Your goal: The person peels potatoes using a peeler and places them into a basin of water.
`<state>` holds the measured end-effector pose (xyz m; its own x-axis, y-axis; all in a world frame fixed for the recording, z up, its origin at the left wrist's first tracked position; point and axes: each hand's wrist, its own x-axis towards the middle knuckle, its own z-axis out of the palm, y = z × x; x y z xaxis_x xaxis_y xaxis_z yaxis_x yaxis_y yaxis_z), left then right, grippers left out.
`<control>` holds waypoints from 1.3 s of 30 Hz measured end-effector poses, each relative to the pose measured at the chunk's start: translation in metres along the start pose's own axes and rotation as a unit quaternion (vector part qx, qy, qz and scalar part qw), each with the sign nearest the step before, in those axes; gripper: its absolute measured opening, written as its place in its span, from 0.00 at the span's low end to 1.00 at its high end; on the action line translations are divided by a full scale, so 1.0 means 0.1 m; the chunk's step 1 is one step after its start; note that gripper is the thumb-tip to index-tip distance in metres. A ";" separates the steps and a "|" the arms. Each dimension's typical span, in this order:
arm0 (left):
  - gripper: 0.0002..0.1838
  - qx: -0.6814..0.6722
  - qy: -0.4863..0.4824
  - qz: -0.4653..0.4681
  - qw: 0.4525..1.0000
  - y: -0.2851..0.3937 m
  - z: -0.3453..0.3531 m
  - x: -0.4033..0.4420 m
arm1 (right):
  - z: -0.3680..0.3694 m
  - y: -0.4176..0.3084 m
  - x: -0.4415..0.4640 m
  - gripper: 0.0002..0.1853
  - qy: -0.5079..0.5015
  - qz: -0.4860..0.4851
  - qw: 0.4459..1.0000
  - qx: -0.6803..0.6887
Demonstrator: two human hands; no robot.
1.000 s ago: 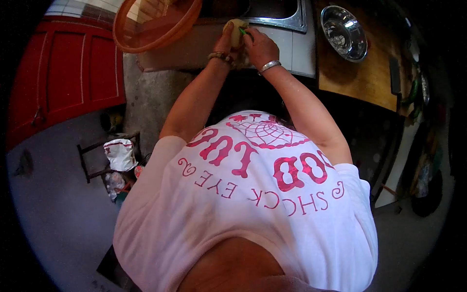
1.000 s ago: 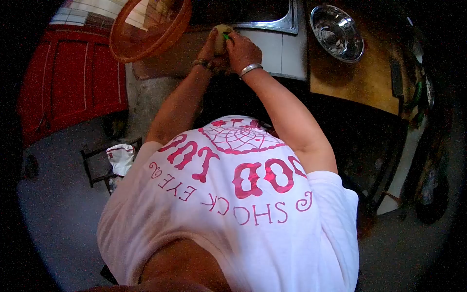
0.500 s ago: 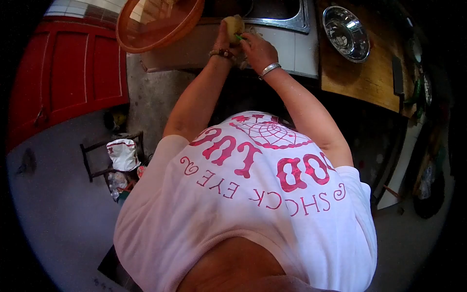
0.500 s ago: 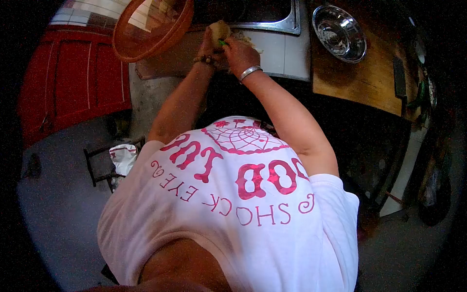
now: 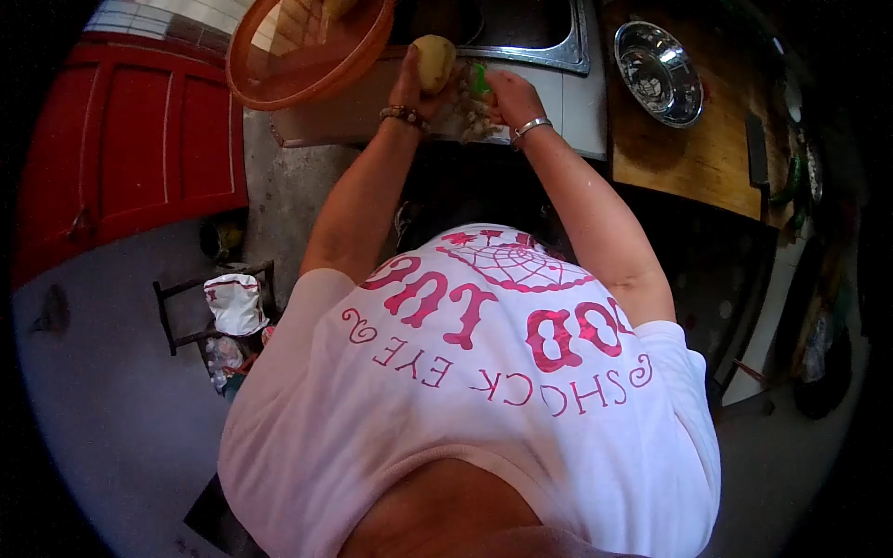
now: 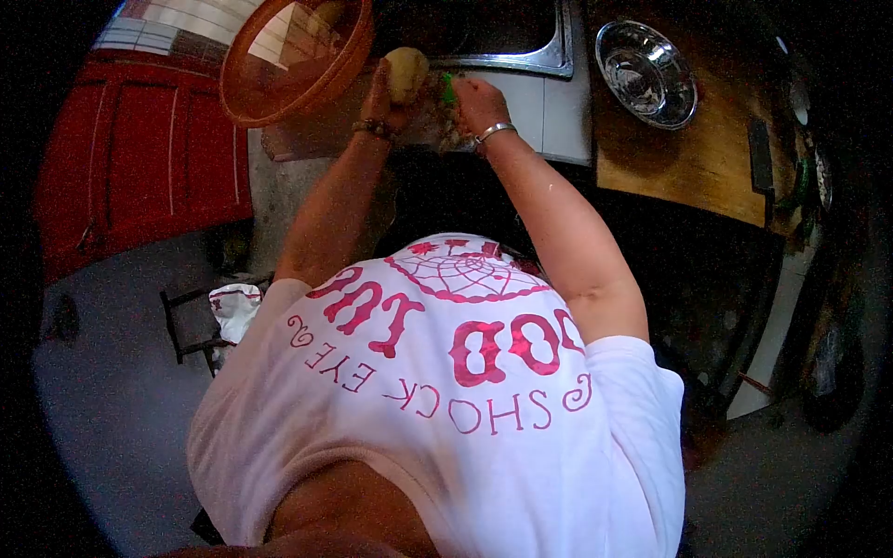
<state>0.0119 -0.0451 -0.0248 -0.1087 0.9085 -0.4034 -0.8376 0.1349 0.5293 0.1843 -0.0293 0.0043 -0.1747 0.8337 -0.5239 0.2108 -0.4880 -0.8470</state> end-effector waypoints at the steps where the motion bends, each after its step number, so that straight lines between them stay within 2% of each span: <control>1: 0.34 0.030 -0.013 -0.012 0.999 0.01 0.00 -0.06 | 0.02 -0.01 0.01 0.19 -0.002 0.003 1.000 0.000; 3: 0.34 0.061 -0.026 -0.024 0.998 0.01 0.05 -0.17 | 0.04 -0.03 0.06 0.18 0.079 -0.190 0.967 -0.149; 4: 0.34 0.077 -0.017 -0.023 0.997 -0.02 0.09 -0.22 | 0.04 -0.04 0.08 0.18 0.078 -0.190 0.967 -0.149; 6: 0.35 0.091 -0.007 -0.024 0.996 -0.04 0.09 -0.23 | 0.04 -0.11 0.08 0.17 0.101 -0.307 0.916 -0.239; 10: 0.36 0.085 -0.039 -0.060 0.994 -0.11 -0.07 -0.08 | 0.09 -0.20 0.03 0.17 0.103 -0.308 0.900 -0.290; 12: 0.36 0.079 -0.048 -0.066 0.994 -0.15 -0.09 -0.05 | 0.13 -0.24 -0.09 0.17 0.088 -0.275 0.904 -0.315; 15: 0.42 0.120 -0.018 -0.016 0.992 -0.20 -0.09 -0.03 | 0.24 -0.13 -0.14 0.17 0.110 -0.260 0.905 -0.318; 17: 0.35 -0.027 0.002 -0.089 0.996 -0.19 -0.05 0.03 | 0.35 -0.03 -0.22 0.17 0.104 -0.277 0.898 -0.324; 18: 0.35 -0.028 0.001 -0.090 0.996 -0.20 -0.04 0.05 | 0.37 0.01 -0.27 0.16 0.097 -0.293 0.891 -0.332; 20: 0.36 0.013 0.016 -0.045 0.999 -0.15 0.01 0.06 | 0.36 0.01 -0.34 0.16 0.097 -0.278 0.905 -0.307; 26: 0.37 0.008 0.100 -0.022 0.995 -0.28 0.20 0.00 | 0.27 0.01 -0.34 0.15 0.092 -0.266 0.905 -0.320; 28: 0.36 -0.006 0.085 -0.017 0.996 -0.33 -0.05 0.32 | 0.23 0.01 -0.40 0.16 0.023 -0.244 0.913 -0.327; 29: 0.35 -0.020 0.074 -0.013 0.997 -0.32 -0.15 0.47 | 0.23 0.04 -0.42 0.16 0.026 -0.246 0.912 -0.328; 32: 0.41 -0.050 0.035 0.013 0.998 -0.16 -0.17 0.55 | 0.22 0.12 -0.44 0.16 0.050 -0.237 0.927 -0.286; 34: 0.40 -0.079 0.070 -0.006 0.994 -0.05 0.09 0.30 | 0.18 0.08 -0.36 0.17 0.080 -0.132 0.972 -0.175; 36: 0.40 -0.143 0.081 -0.036 0.986 -0.03 0.13 0.26 | 0.13 0.21 -0.13 0.18 0.102 -0.149 0.973 -0.145; 39: 0.40 -0.081 0.031 -0.027 0.996 -0.03 0.11 0.19 | 0.07 0.10 -0.17 0.18 0.075 -0.123 0.982 -0.119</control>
<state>0.0177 -0.0236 -0.0260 -0.0898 0.8751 -0.4755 -0.9176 0.1129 0.3811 0.1828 -0.0500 0.0042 -0.1096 0.9563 -0.2712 0.4019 -0.2069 -0.8920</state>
